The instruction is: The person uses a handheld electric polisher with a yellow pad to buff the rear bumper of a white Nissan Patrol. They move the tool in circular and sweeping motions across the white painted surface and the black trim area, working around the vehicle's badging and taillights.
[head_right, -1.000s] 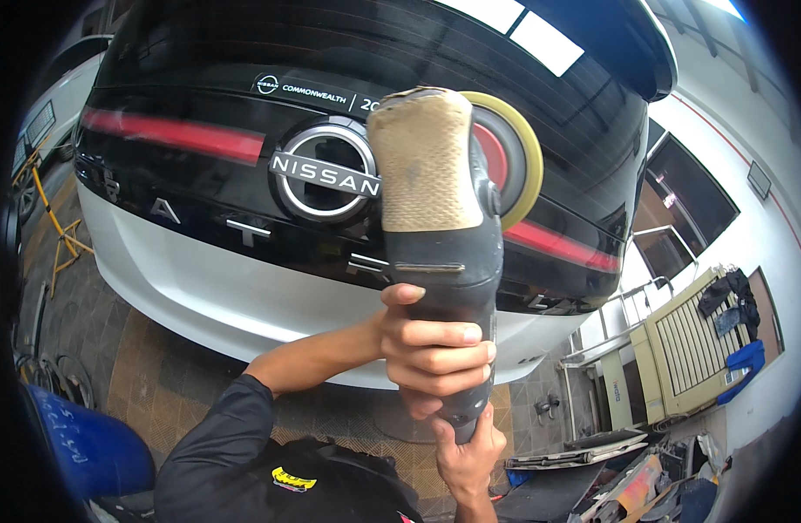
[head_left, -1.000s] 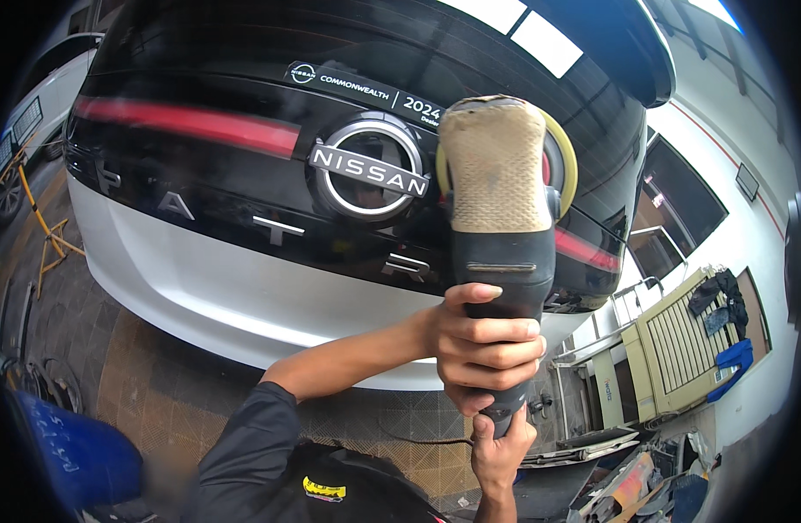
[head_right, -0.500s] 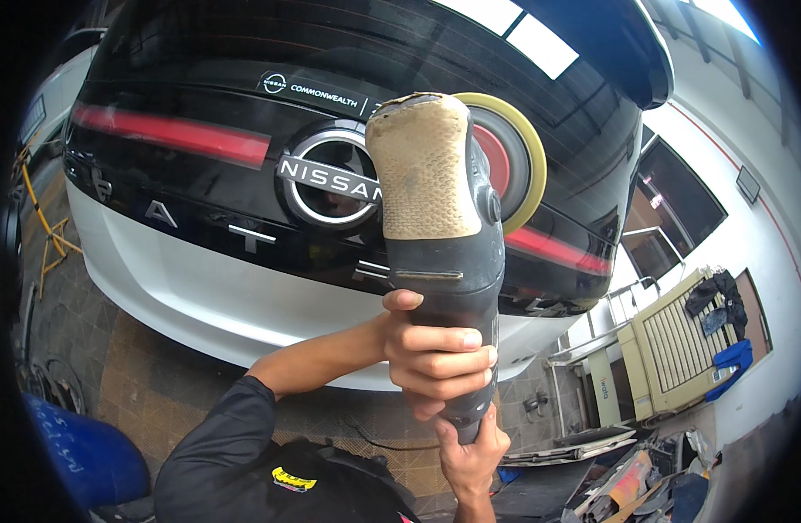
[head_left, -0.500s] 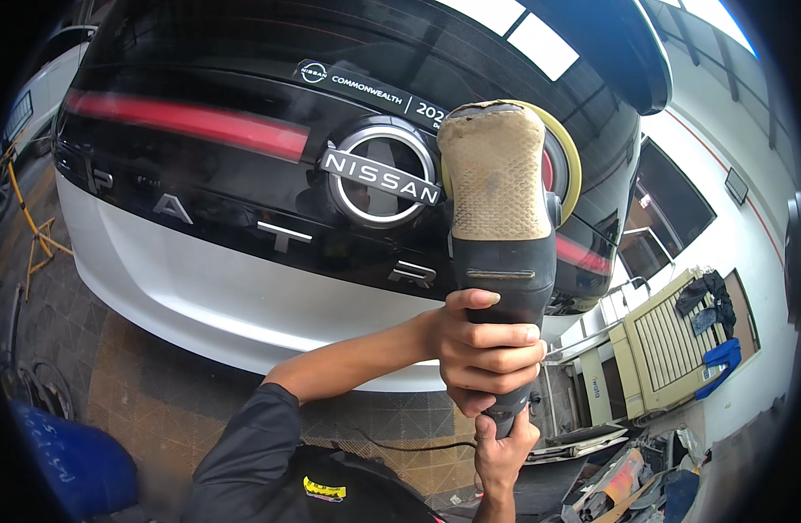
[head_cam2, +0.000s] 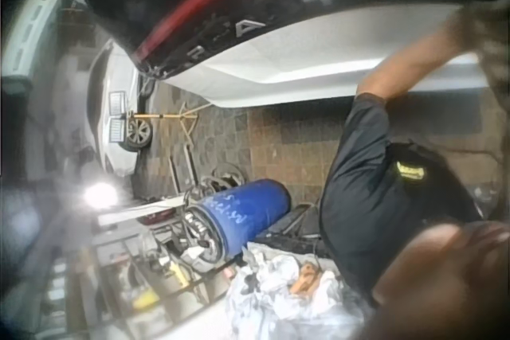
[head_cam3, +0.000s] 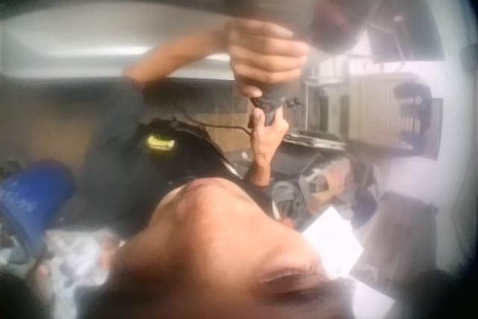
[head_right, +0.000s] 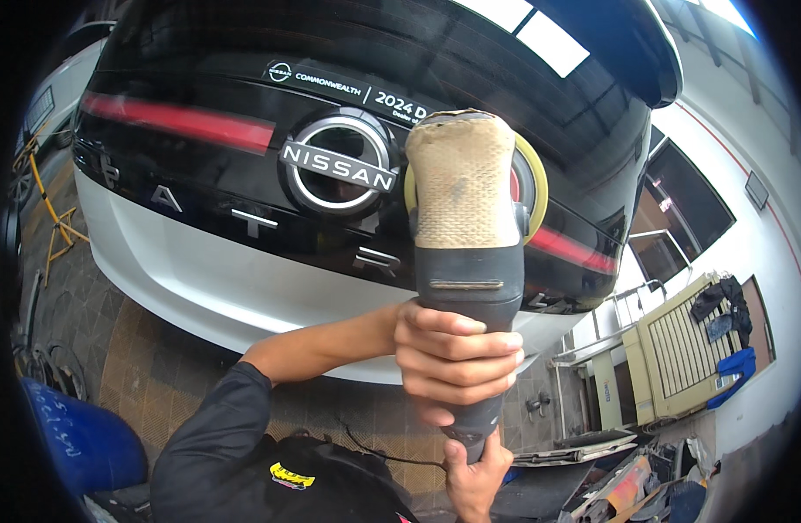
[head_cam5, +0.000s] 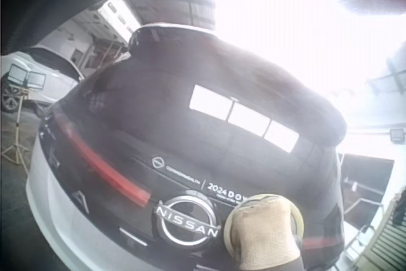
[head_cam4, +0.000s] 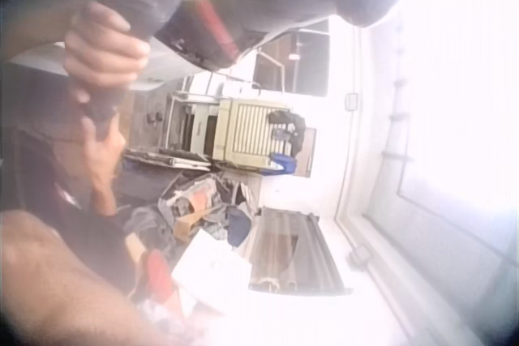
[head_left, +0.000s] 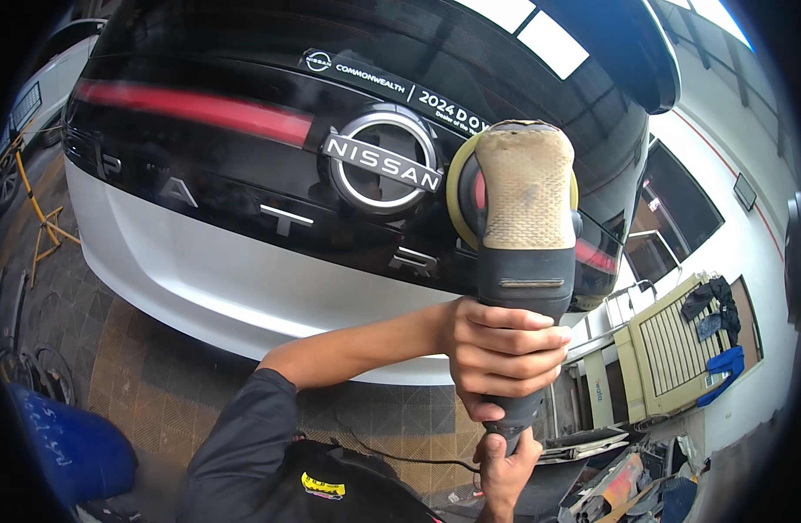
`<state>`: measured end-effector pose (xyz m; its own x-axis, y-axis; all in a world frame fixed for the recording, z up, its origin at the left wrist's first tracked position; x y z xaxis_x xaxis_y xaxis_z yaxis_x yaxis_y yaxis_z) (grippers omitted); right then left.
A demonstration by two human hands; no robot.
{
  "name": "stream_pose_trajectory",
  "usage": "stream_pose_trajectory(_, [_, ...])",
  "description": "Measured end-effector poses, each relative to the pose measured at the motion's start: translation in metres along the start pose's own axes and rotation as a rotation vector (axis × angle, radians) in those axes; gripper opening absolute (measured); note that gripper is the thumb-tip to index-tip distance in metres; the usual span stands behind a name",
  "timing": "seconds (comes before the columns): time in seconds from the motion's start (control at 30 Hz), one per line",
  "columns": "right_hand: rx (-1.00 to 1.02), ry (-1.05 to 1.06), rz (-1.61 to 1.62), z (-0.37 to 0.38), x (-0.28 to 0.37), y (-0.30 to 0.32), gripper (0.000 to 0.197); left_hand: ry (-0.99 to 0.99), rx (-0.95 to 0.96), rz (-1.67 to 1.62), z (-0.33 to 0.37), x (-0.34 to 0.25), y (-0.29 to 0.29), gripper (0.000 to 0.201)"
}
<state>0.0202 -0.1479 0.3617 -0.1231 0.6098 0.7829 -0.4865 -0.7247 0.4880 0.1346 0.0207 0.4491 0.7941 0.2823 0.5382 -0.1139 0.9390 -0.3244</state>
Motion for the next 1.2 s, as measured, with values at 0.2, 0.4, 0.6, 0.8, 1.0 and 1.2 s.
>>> stream_pose_trajectory(0.2, [0.03, -0.111, 0.082, -0.013, -0.007, 0.041, 0.078, 0.102, 0.032, -0.068, 0.014, -0.011, -0.027, 0.063])
stream_pose_trajectory(0.4, [0.169, -0.231, 0.087, -0.018, 0.044, 0.069, 0.059, 0.243, 0.114, -0.046, 0.032, -0.024, -0.04, 0.064])
stream_pose_trajectory(0.6, [0.284, -0.309, 0.096, -0.012, 0.062, 0.088, 0.057, 0.338, 0.123, 0.058, 0.047, -0.026, -0.031, 0.064])
stream_pose_trajectory(0.8, [0.322, -0.245, -0.05, 0.007, 0.087, 0.095, 0.06, 0.377, 0.032, 0.135, 0.054, -0.01, -0.029, 0.066])
stream_pose_trajectory(1.0, [0.295, -0.267, -0.094, 0.016, 0.11, 0.095, 0.061, 0.388, 0.008, 0.162, 0.059, -0.002, -0.031, 0.065])
stream_pose_trajectory(1.2, [0.358, -0.244, -0.093, 0.012, 0.12, 0.098, 0.063, 0.425, 0.015, 0.191, 0.063, -0.011, -0.025, 0.066])
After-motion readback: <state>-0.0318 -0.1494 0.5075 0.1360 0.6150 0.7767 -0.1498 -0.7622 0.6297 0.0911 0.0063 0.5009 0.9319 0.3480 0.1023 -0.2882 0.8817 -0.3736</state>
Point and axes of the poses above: each hand's wrist, its own z-axis towards the middle knuckle, its own y-axis out of the back of the hand, x = y × z, the point moved 8 cm from there along z, towards the middle knuckle, and after that the axes turned 6 degrees about z, right-handed, at the moved point
